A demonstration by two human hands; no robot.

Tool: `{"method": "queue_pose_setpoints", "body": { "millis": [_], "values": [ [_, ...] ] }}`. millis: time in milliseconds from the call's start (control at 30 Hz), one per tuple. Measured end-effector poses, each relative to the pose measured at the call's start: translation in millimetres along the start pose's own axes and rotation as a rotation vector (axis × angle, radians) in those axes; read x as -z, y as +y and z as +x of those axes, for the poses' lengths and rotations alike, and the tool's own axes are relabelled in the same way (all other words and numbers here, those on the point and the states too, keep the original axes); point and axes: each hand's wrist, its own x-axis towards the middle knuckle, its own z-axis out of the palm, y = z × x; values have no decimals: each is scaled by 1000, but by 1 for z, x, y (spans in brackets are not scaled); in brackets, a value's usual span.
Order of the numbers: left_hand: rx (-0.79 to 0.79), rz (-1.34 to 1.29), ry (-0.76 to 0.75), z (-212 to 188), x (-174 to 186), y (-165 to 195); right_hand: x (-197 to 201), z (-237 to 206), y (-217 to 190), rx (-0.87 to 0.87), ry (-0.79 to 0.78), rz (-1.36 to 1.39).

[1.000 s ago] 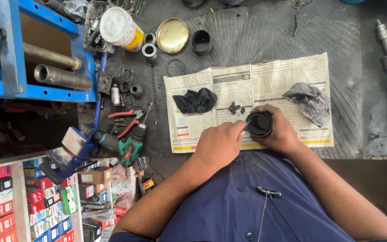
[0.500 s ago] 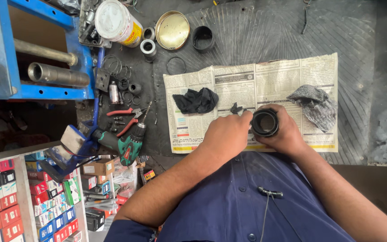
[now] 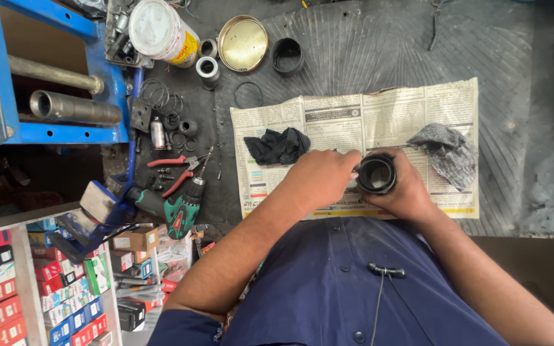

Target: The person spreads a newspaper sheet over the workbench, then holds a black cylindrical metal part and uses a small hand tool to scrape debris from its inside and edges, letting the scrapings fall onto the newspaper. They occasionally wipe the part and the area with a cloth while continuing to scrape.

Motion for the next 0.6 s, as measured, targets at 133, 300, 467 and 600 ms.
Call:
{"method": "queue_pose_setpoints", "body": {
  "millis": [133,300,467,600],
  "values": [
    [40,-81,197,-15,-18,11,-4,-3,-2,-15,71,51],
    [56,-194,447,-40,-50,23,-7,-8,1,27,70,46],
    [-63,-188,453,-48,-44,22,-1,-11,-9,50,53,9],
    [-171,-13,123,-50,-8,5,22,-11,-28,134,-203,-72]
  ]
}}
